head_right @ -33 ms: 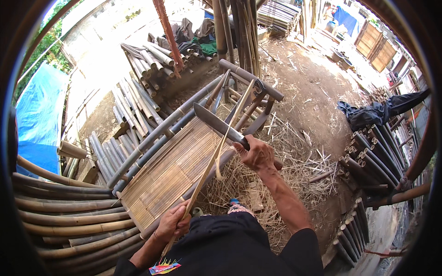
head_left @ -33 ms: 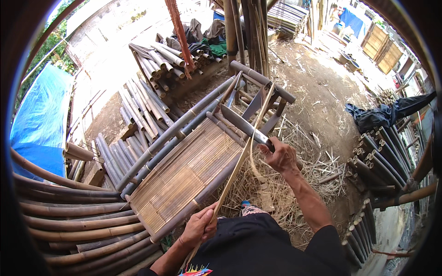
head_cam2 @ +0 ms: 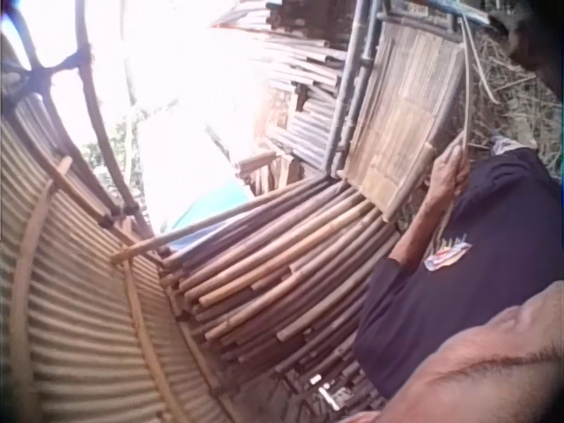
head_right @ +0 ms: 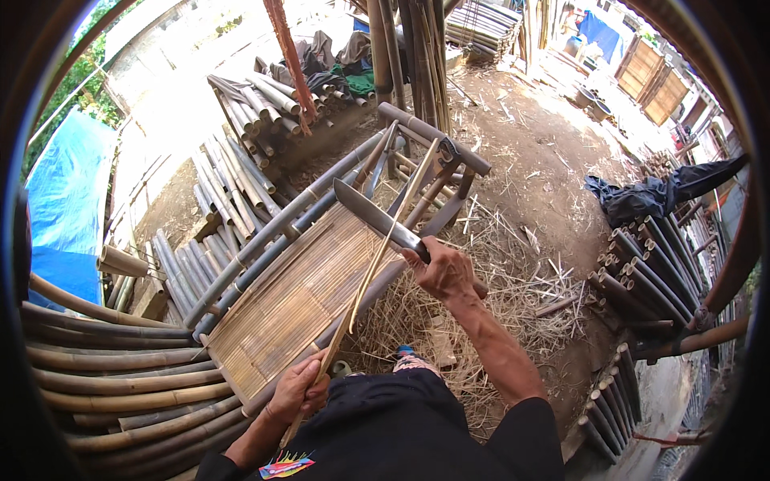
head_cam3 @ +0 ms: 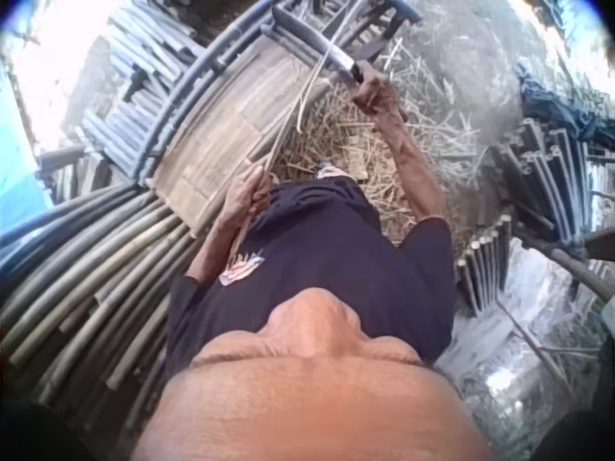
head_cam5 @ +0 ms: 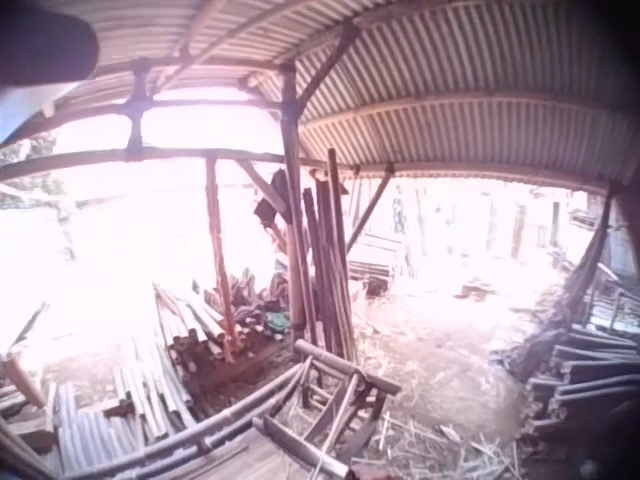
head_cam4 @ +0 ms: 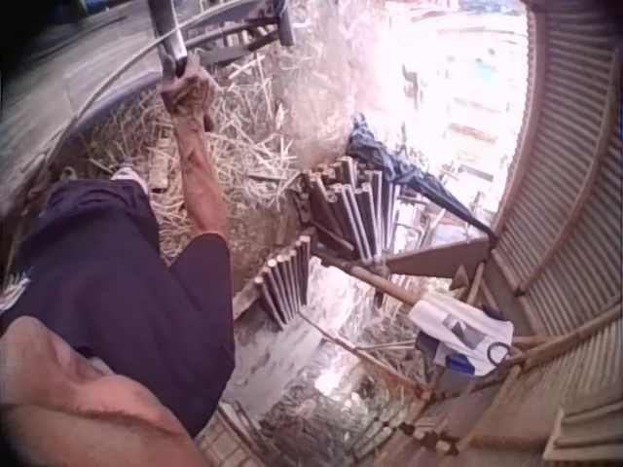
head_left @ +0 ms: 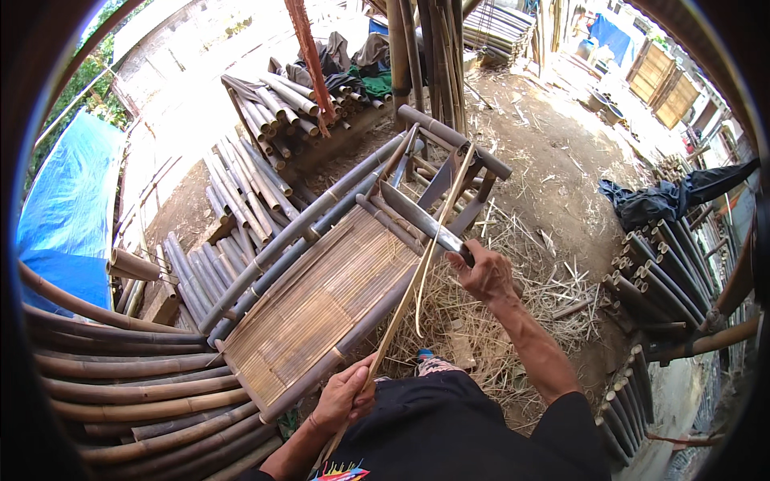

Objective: The person uses a machete to trim and shape bamboo poles and a hand saw to cut them to length while assembling a bamboo bench.

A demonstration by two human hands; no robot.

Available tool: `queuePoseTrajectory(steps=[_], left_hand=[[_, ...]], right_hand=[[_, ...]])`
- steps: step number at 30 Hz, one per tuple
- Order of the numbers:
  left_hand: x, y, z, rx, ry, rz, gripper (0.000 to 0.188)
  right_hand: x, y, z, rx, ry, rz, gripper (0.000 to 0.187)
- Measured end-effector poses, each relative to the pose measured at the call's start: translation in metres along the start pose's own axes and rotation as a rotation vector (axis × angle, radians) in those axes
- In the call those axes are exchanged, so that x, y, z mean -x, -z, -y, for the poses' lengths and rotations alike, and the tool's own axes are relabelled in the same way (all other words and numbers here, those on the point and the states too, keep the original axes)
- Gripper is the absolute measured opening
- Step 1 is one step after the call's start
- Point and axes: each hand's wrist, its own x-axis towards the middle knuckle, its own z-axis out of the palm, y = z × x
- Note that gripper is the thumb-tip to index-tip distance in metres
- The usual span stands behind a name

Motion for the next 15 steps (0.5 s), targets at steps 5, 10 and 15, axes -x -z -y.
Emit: queuePoseTrajectory(steps=[5, 10, 15], left_hand=[[0.006, 0.003, -0.003, -0.097, -0.04, -0.026, 0.049], [0.016, 0.002, 0.006, -0.111, -0.019, 0.009, 0.049], [0.031, 0.008, 0.011, -0.112, 0.022, 0.031, 0.049]], right_hand=[[0.015, -0.009, 0.022, -0.031, 0.509, -0.178, 0.065], [-0.012, 0.022, -0.011, -0.058, -0.001, -0.073, 0.056], [-0.027, 0.03, -0.055, 0.089, -0.042, 0.006, 0.072]])
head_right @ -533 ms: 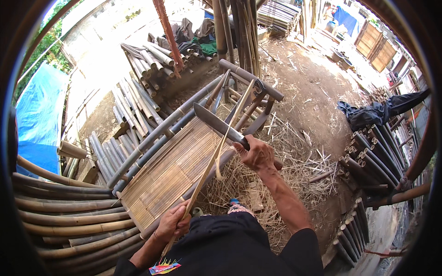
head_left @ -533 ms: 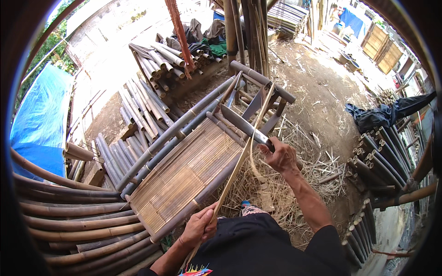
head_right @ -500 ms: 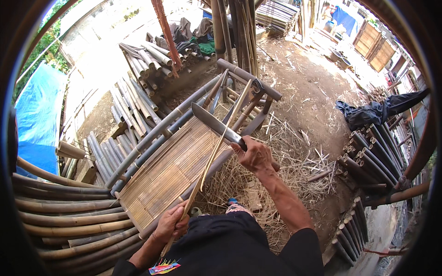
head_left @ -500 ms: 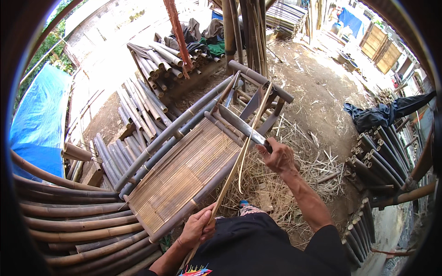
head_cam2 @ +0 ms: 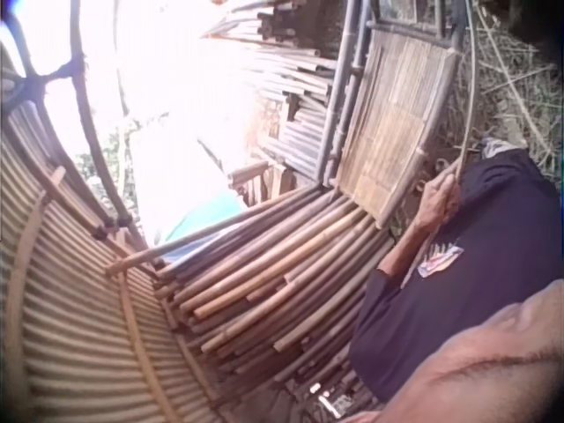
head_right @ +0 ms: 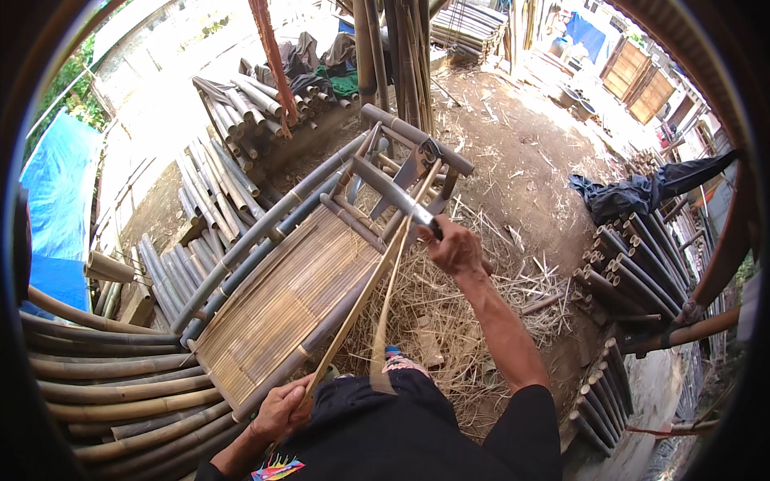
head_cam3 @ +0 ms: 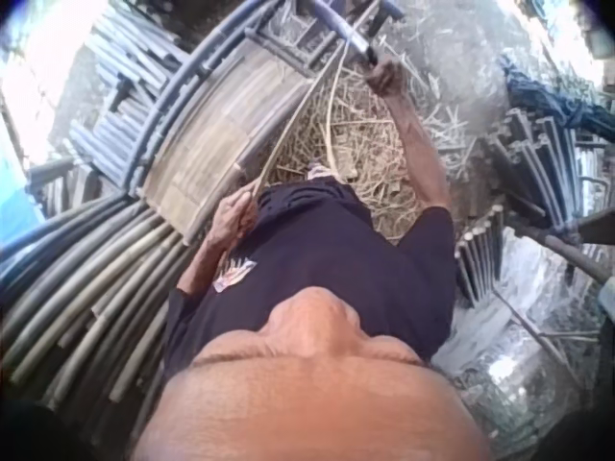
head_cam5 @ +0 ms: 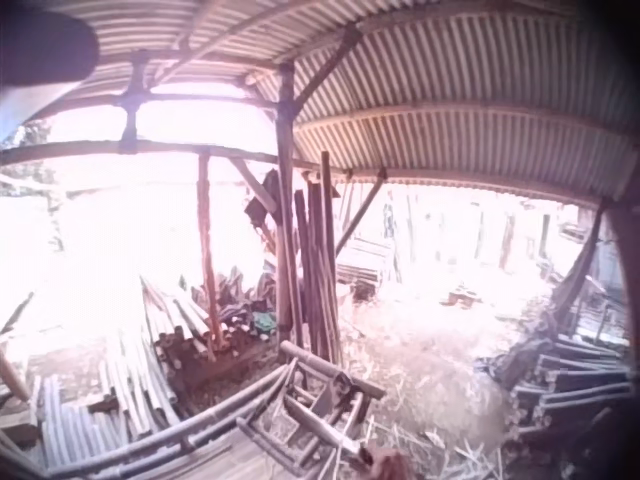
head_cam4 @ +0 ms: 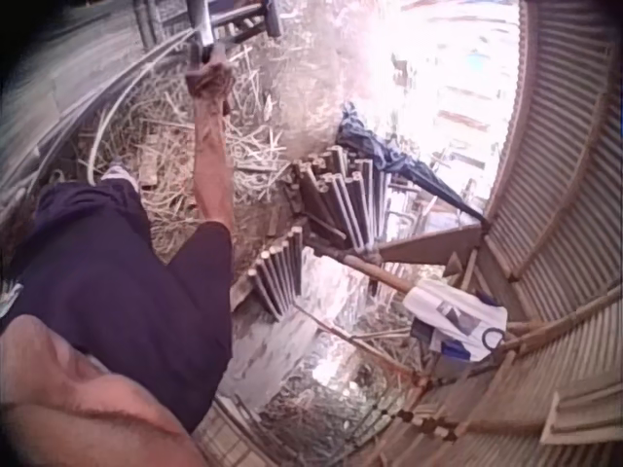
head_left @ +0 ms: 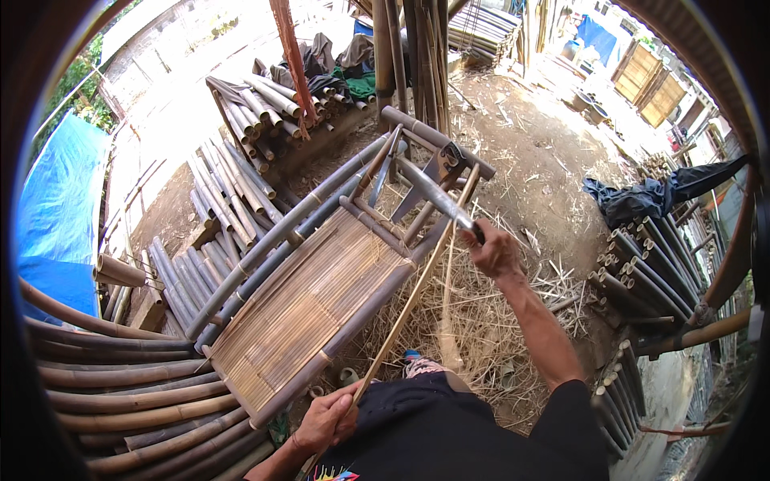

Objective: The person uses a machete to trim and shape bamboo poles and a hand saw to cut them to length while assembling a bamboo bench.

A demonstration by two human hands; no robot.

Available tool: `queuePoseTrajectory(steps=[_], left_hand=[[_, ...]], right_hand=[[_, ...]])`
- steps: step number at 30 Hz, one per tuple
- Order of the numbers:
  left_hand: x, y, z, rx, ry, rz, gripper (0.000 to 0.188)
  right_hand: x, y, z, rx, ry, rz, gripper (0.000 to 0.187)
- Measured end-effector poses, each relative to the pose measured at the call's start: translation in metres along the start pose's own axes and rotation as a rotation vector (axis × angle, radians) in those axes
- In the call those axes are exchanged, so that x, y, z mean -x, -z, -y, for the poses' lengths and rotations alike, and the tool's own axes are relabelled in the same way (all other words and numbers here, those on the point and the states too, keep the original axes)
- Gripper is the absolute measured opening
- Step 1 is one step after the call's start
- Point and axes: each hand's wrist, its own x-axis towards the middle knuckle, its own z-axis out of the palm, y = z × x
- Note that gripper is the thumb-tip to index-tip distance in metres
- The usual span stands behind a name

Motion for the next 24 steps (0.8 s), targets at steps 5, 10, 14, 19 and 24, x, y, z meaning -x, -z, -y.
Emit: queuePoseTrajectory(steps=[5, 10, 14, 19, 24], left_hand=[[0.011, 0.016, 0.008, 0.04, 0.058, 0.009, 0.052], [0.067, 0.048, 0.027, 0.053, 0.159, 0.04, 0.064], [0.03, 0.038, 0.01, -0.096, 0.009, -0.081, 0.053], [-0.093, 0.003, -0.047, -0.378, -0.114, -0.253, 0.038], [-0.132, -0.034, -0.066, -0.399, -0.221, -0.268, 0.033]], right_hand=[[-0.019, 0.021, -0.044, 0.162, -0.035, -0.111, 0.068], [-0.035, 0.073, -0.142, -0.061, -0.686, -0.371, 0.07], [-0.02, 0.08, -0.101, -0.004, -0.39, -0.29, 0.062], [0.034, -0.009, 0.047, -0.17, -0.064, 0.003, 0.05], [0.077, -0.041, 0.106, -0.155, 0.311, -0.141, 0.06]])
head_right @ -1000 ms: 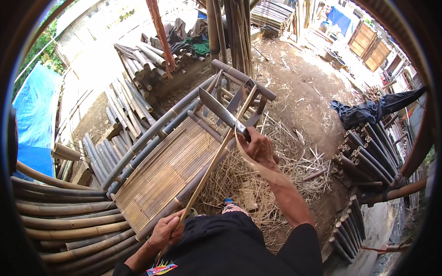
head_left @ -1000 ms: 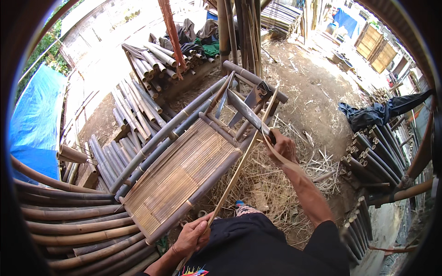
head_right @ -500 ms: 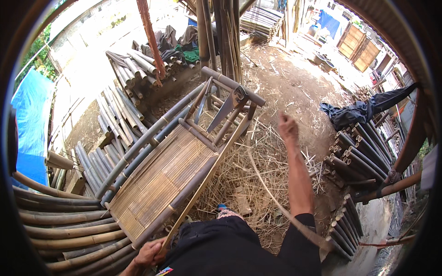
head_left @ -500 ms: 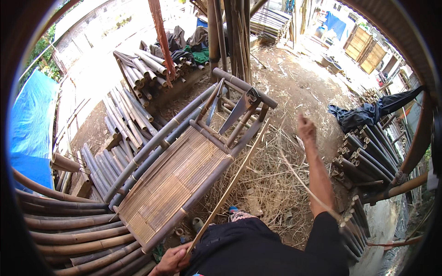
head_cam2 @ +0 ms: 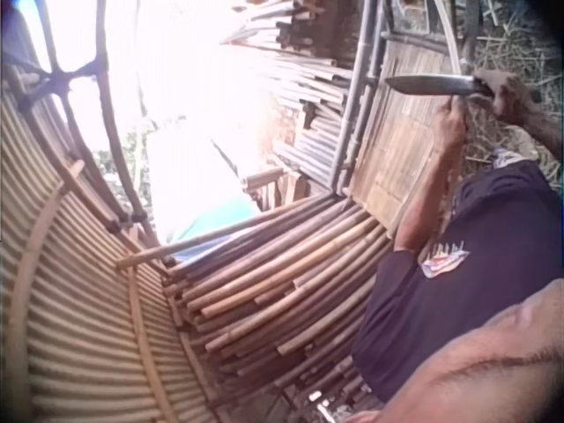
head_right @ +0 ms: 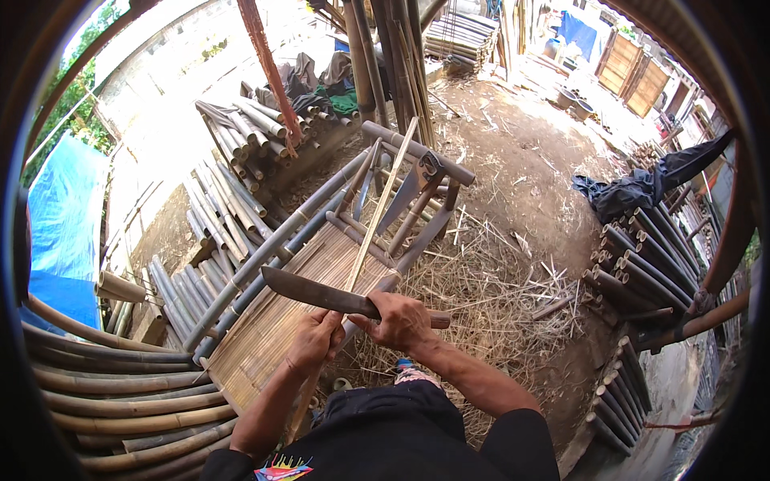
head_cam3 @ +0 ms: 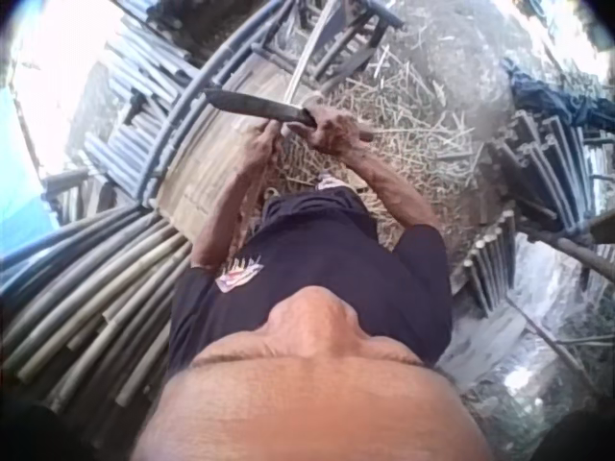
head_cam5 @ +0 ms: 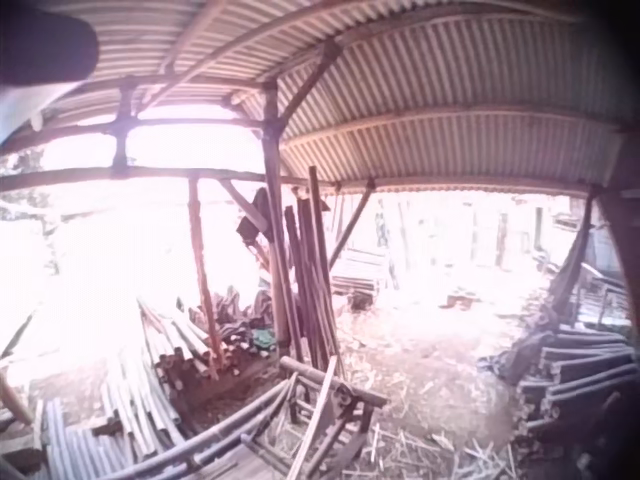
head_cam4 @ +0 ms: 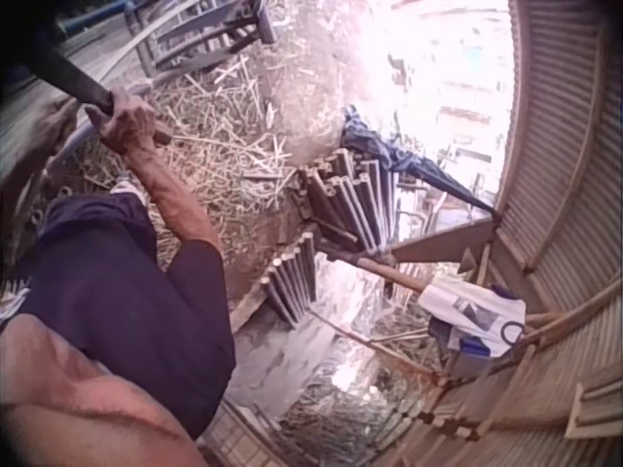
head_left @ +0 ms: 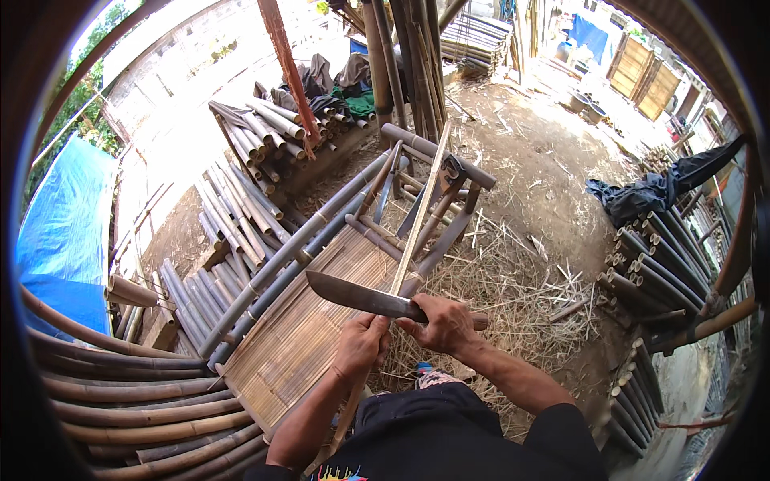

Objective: The person uses a machete to trim and shape bamboo poles and a hand saw to cut them to length while assembling a bamboo bench.

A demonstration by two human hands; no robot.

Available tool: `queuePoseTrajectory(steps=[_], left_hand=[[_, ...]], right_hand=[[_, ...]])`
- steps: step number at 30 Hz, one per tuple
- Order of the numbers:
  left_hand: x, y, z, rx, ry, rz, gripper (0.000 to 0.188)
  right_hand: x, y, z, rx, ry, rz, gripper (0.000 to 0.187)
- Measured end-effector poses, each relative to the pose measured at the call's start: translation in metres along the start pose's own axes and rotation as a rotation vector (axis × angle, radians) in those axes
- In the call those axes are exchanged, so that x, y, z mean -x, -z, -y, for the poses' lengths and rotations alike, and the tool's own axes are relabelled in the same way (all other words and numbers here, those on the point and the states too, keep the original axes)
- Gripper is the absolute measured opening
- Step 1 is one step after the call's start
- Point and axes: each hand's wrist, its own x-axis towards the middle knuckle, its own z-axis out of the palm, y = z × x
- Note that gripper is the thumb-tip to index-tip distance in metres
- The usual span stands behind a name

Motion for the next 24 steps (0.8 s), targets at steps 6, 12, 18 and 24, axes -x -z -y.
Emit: queuePoseTrajectory(steps=[6, 12, 18, 24], left_hand=[[0.034, -0.006, 0.002, -0.019, -0.06, -0.005, 0.04], [0.086, 0.01, 0.024, -0.044, -0.007, 0.087, 0.041], [0.1, 0.015, 0.031, -0.017, 0.035, 0.095, 0.04], [0.126, 0.027, 0.047, -0.051, 0.044, 0.143, 0.036]], right_hand=[[-0.02, 0.015, -0.029, 0.039, -0.118, 0.007, 0.06], [-0.035, 0.04, -0.089, 0.05, -0.487, 0.043, 0.057], [-0.026, 0.025, -0.079, 0.098, -0.055, -0.139, 0.055], [-0.036, 0.088, -0.177, 0.128, -0.507, -0.173, 0.058]])
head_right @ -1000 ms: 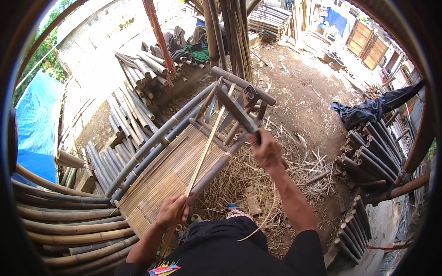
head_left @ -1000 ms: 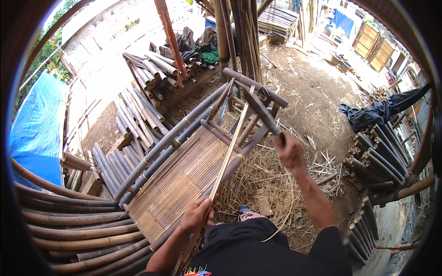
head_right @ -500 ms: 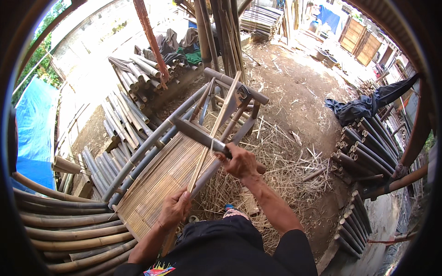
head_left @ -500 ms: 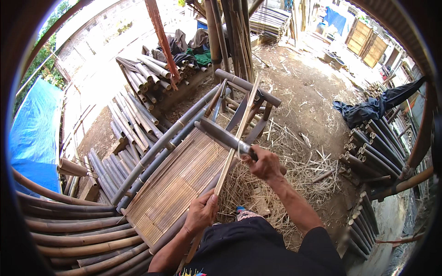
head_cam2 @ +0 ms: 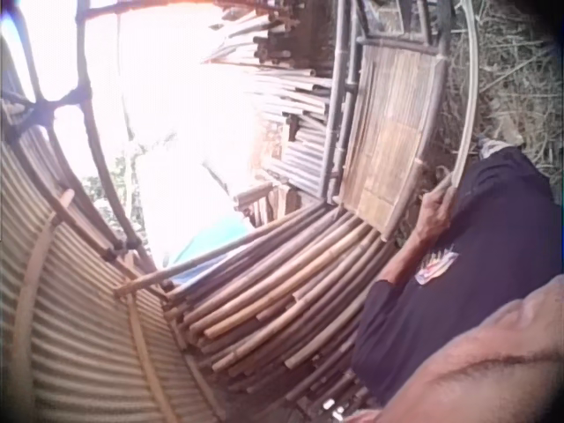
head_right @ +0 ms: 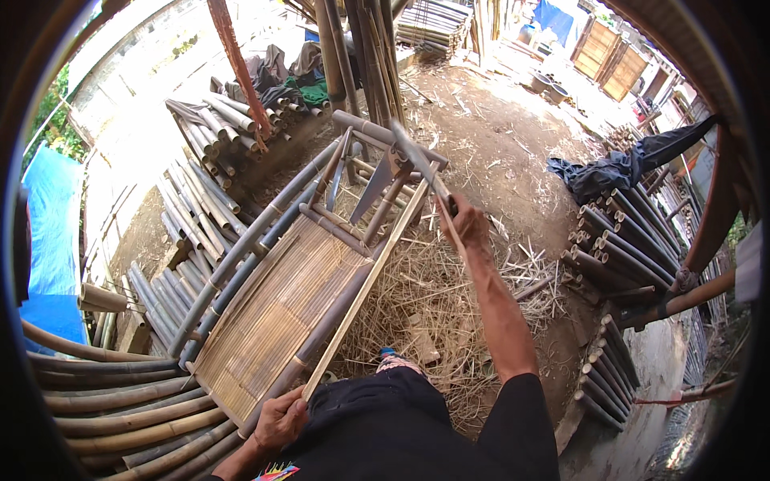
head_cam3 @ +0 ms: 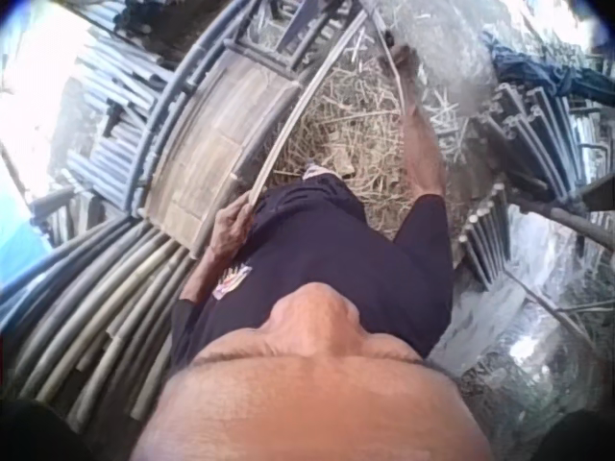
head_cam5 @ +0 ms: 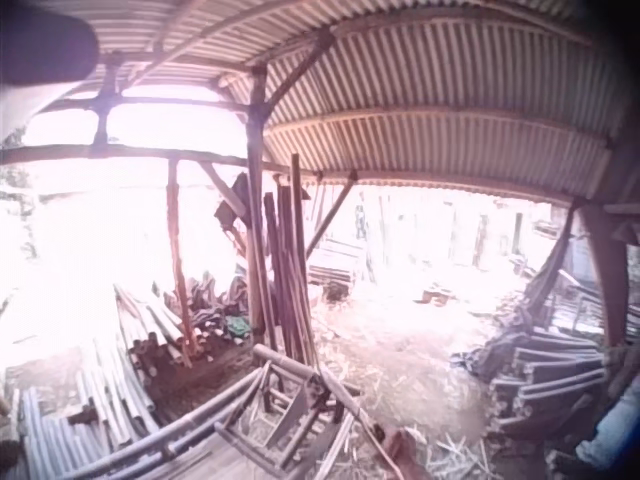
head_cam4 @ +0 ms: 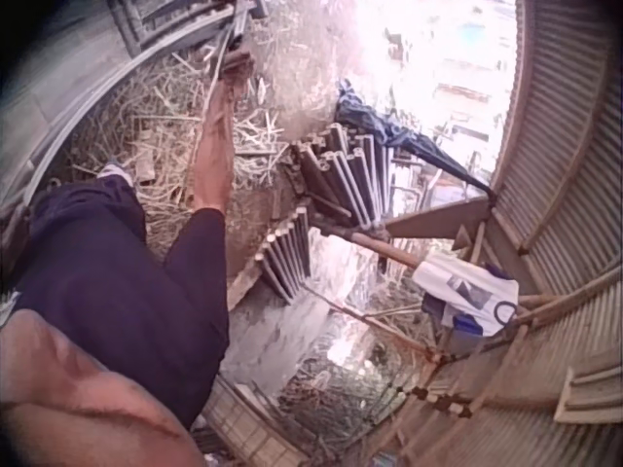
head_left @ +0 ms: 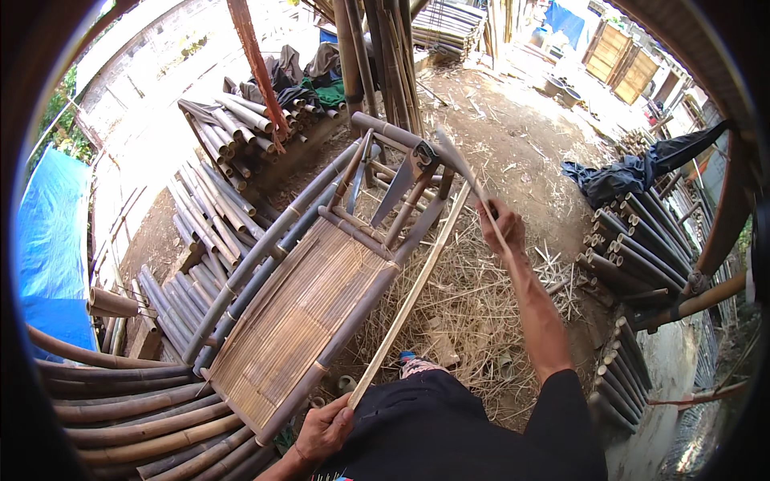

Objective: The person uses a machete to trim and shape bamboo poles and a hand saw to cut them to length while assembling a bamboo bench.

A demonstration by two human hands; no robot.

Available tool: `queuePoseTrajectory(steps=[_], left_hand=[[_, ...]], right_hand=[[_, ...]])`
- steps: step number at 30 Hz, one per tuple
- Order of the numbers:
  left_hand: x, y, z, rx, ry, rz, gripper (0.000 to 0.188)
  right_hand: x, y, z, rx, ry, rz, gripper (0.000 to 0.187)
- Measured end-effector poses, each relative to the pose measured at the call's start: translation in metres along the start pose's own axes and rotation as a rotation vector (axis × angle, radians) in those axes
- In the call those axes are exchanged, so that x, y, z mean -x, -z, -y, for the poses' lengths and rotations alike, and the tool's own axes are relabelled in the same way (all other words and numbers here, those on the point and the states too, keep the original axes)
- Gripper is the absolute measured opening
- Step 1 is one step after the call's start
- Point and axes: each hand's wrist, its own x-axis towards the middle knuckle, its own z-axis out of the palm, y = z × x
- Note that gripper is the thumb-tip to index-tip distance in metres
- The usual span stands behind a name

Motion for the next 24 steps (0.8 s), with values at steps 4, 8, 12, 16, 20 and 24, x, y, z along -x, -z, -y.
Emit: queuePoseTrajectory(steps=[4, 8, 12, 16, 20, 24], left_hand=[[0.038, 0.058, 0.031, -0.145, -0.013, -0.024, 0.033], [-0.037, 0.083, 0.015, -0.521, -0.399, -0.425, 0.026], [-0.154, 0.075, -0.042, -0.578, -0.591, -0.689, 0.027], [-0.198, 0.043, -0.052, -0.041, -0.572, -0.458, 0.026], [-0.189, -0.003, -0.044, 0.348, -0.442, -0.405, 0.04], [-0.152, 0.001, -0.052, -0.298, -0.144, 0.001, 0.056]], right_hand=[[-0.04, 0.053, -0.041, -0.147, -0.388, -0.13, 0.061], [-0.001, 0.021, 0.028, -0.682, -0.481, 0.056, 0.044], [0.083, -0.057, 0.087, -1.063, -0.658, 0.45, 0.031], [0.139, -0.108, 0.149, -1.413, -0.879, 0.569, 0.034], [0.12, -0.121, 0.168, -1.564, -0.879, 0.111, 0.028], [0.086, -0.105, 0.129, -1.44, -0.765, -0.034, 0.022]])
